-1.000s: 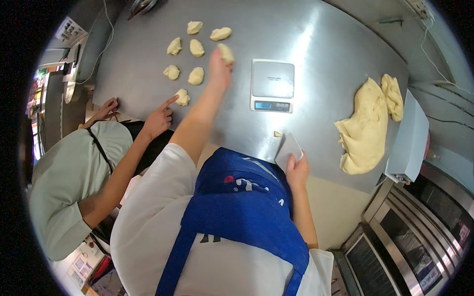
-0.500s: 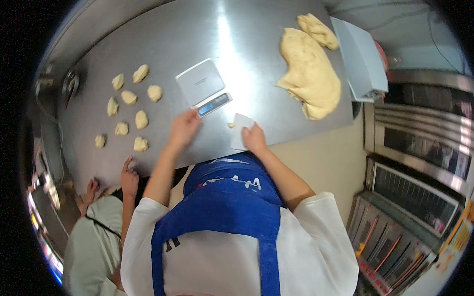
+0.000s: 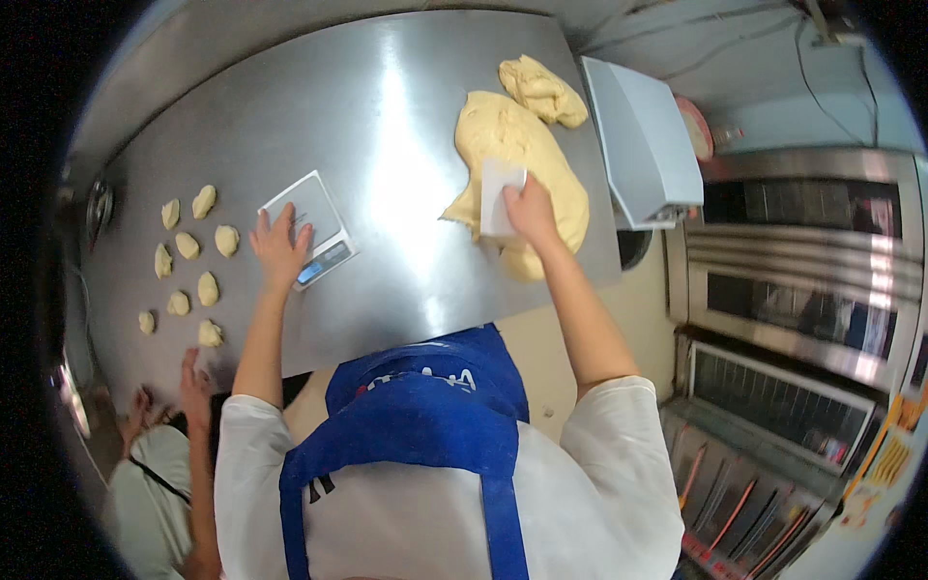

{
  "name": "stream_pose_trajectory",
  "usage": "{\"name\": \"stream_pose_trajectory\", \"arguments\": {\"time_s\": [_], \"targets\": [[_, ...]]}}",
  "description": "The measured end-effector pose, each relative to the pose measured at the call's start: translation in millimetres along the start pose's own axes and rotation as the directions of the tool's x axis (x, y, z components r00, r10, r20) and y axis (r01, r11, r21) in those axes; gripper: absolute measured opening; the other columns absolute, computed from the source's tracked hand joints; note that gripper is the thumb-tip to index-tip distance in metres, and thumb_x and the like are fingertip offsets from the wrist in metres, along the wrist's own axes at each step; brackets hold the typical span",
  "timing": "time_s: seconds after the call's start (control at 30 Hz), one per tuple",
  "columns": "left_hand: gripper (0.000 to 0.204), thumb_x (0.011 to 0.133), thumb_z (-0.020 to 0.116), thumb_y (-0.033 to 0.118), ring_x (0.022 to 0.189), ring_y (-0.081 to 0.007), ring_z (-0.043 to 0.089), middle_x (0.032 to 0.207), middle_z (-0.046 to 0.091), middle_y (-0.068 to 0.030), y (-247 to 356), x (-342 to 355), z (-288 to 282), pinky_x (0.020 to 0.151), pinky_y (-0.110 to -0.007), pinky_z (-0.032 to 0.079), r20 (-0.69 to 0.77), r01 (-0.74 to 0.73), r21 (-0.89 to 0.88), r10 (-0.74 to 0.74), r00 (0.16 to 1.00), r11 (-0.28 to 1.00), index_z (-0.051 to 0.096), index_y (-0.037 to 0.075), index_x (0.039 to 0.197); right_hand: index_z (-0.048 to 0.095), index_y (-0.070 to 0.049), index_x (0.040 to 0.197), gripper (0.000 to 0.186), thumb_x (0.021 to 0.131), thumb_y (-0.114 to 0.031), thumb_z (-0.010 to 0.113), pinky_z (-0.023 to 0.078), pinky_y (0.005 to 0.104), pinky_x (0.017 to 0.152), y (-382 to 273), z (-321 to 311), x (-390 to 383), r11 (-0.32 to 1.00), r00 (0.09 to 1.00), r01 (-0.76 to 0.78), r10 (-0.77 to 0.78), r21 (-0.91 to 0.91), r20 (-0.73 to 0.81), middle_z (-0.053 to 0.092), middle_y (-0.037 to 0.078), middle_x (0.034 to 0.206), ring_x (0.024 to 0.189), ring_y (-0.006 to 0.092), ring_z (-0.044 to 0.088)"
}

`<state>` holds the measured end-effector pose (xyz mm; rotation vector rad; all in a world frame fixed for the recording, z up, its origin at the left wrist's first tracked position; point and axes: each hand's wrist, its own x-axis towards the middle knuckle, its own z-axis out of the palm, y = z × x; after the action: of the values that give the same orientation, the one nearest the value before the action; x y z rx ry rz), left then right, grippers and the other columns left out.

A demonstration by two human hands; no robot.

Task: The person cuts small pieces of dough from a larger mass using a scraper, weighs each piece on a scale, and then rolls the pieces into balls on the table surface before placing them onto baking trays.

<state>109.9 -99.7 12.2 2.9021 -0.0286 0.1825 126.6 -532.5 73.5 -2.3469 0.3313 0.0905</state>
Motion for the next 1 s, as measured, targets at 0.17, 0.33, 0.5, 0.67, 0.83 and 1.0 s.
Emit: {"name": "stream_pose_trajectory", "arguments": {"time_s": [0.17,0.33,0.5,0.67,0.83,1.0], "targets": [[0.051,0.085,0.072,0.028,0.131,-0.0418,0.046,0.136,0.056,-0.0193,80,13,13,0.11,-0.053,0.035,-0.179,-0.057,0.002,0.057,0.982,0.998,0.06,0.008,0.13,0.061,0.005,0.116,0.039,0.085,-0.018,0.057,0.051,0.045,0.089,-10,-35,171,0.995,0.995,0.094,-0.093,0.035,-0.041,0.069,0.026,0.108,0.103,0.0408,0.066],[0.063,0.084,0.072,0.031,0.125,-0.0371,0.052,0.138,0.053,-0.0207,226,64,52,0.107,-0.043,0.042,0.188,0.075,-0.584,0.045,0.981,0.808,0.051,0.003,0.137,0.06,0.007,0.109,0.032,0.084,-0.012,0.056,0.052,0.0451,0.087,1,0,240,0.98,0.979,-0.178,0.185,-0.089,0.083,0.068,0.026,0.11,0.103,0.042,0.065],[0.072,0.084,0.068,0.046,0.121,-0.0327,0.056,0.132,0.057,-0.0199,273,152,104,0.102,-0.041,0.046,0.428,0.38,-0.536,-0.146,0.892,0.754,0.05,0.002,0.139,0.06,0.005,0.108,0.027,0.085,-0.009,0.055,0.052,0.0476,0.088,-36,39,215,0.979,0.986,-0.164,0.161,-0.122,-0.032,0.066,0.025,0.109,0.102,0.0416,0.065],[0.076,0.081,0.069,0.051,0.122,-0.0312,0.055,0.131,0.058,-0.0194,301,200,94,0.102,-0.041,0.046,0.682,0.446,-0.417,-0.052,0.729,0.792,0.052,0.003,0.137,0.059,0.006,0.111,0.028,0.086,-0.006,0.054,0.05,0.0487,0.09,-7,43,221,0.975,0.996,-0.073,0.059,-0.208,-0.073,0.065,0.025,0.111,0.103,0.0401,0.064],[0.076,0.08,0.07,0.049,0.123,-0.0296,0.056,0.13,0.059,-0.0185,292,193,110,0.101,-0.039,0.047,0.626,0.454,-0.459,-0.084,0.775,0.764,0.05,0.004,0.138,0.059,0.005,0.113,0.03,0.087,-0.01,0.057,0.051,0.0478,0.088,4,48,226,0.987,0.994,0.002,-0.02,-0.163,-0.11,0.065,0.025,0.109,0.103,0.0396,0.064],[0.063,0.08,0.075,0.028,0.11,-0.0245,0.063,0.119,0.063,-0.0144,297,194,86,0.093,-0.035,0.051,0.713,0.682,-0.634,-0.066,0.698,0.366,0.051,0.001,0.131,0.061,0.001,0.109,0.026,0.09,-0.016,0.058,0.053,0.0468,0.081,-11,45,218,0.967,0.999,0.013,-0.024,-0.255,-0.037,0.068,0.022,0.098,0.092,0.0409,0.066]]}}
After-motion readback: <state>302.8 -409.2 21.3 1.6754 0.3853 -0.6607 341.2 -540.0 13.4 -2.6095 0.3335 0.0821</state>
